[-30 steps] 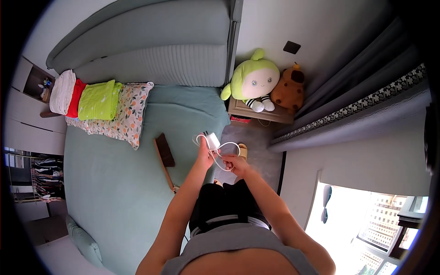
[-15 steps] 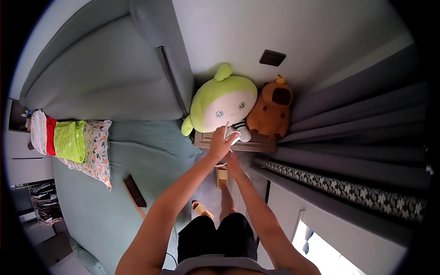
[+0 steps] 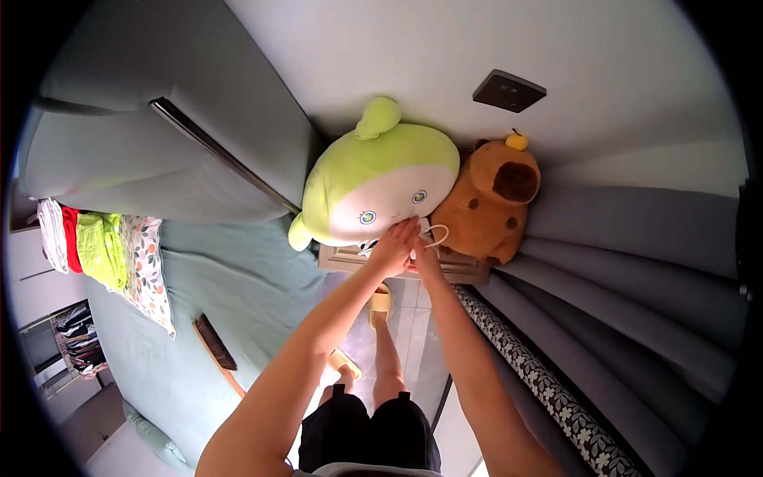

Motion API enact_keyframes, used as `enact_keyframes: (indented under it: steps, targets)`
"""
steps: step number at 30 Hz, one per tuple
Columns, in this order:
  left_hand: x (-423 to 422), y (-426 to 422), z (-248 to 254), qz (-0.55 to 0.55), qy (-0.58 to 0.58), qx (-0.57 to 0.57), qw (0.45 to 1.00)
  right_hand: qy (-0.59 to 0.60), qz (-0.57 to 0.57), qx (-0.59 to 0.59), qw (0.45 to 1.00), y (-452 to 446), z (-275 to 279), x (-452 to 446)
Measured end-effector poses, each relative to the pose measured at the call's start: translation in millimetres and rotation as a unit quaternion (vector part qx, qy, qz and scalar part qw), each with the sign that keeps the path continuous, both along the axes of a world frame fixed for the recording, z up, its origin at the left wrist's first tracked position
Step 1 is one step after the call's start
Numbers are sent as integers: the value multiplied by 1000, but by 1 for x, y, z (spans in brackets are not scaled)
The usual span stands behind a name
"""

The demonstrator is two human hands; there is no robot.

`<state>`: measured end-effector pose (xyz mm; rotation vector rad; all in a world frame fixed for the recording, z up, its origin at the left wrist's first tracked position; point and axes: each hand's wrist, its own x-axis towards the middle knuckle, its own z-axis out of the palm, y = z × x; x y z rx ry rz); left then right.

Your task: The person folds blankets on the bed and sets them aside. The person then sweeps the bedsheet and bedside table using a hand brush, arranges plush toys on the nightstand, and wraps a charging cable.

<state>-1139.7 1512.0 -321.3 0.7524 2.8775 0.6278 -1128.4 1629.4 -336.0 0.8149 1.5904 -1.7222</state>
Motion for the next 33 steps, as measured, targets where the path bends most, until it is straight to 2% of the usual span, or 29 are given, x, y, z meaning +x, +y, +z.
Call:
enact_keyframes:
  steps: [1, 4, 6, 8, 10, 12, 14, 16, 18, 21, 23, 24, 26, 27, 30, 32, 33]
  targets:
    - [2, -7, 5, -13, 17, -16, 1000, -12, -22, 57, 998, 0, -13, -8]
    - [21, -27, 15, -15, 70, -46, 996, -140, -221, -28, 965, 18, -64, -22]
    - [38, -44, 26, 0, 78, -59, 995, -94, -289, -11, 953, 14, -79, -29]
    - [60, -62, 28, 41, 58, 12, 997, -83, -354, -39, 931, 8, -71, -32]
    - [86, -85, 37, 78, 15, 49, 996, -11, -388, 52, 920, -8, -50, -19]
    - [119, -111, 39, 170, 21, 116, 978, 12, -372, 33, 928, -13, -33, 2]
    - [161, -141, 28, 271, 40, 153, 950, 11, -430, 3, 903, -19, -35, 30]
    - [210, -175, 26, 406, 48, 150, 900, 38, -302, 134, 943, -57, 20, 55]
    - [268, -221, 21, 527, 46, 104, 842, 128, -292, 213, 923, -102, 41, 92]
    - [374, -291, 12, 694, 67, 10, 717, 159, -86, 135, 974, -152, 27, 155]
    - [441, -325, 11, 799, 21, -91, 593, 150, 58, 59, 985, -197, 19, 205]
    - [475, -338, 0, 844, -42, -119, 521, 132, 131, 16, 982, -218, 12, 229]
    - [528, -357, -7, 865, -146, -122, 463, 85, 272, -41, 958, -264, 19, 272]
    - [554, -368, -19, 853, -218, -83, 467, 44, 332, -46, 941, -284, 18, 294]
    - [594, -389, -34, 797, -300, 27, 523, -33, 462, -41, 885, -335, 17, 353]
    - [608, -404, -54, 724, -359, 104, 580, -50, 511, -36, 857, -358, 17, 385]
    - [607, -400, -47, 696, -325, 160, 619, -48, 527, -35, 848, -363, 13, 398]
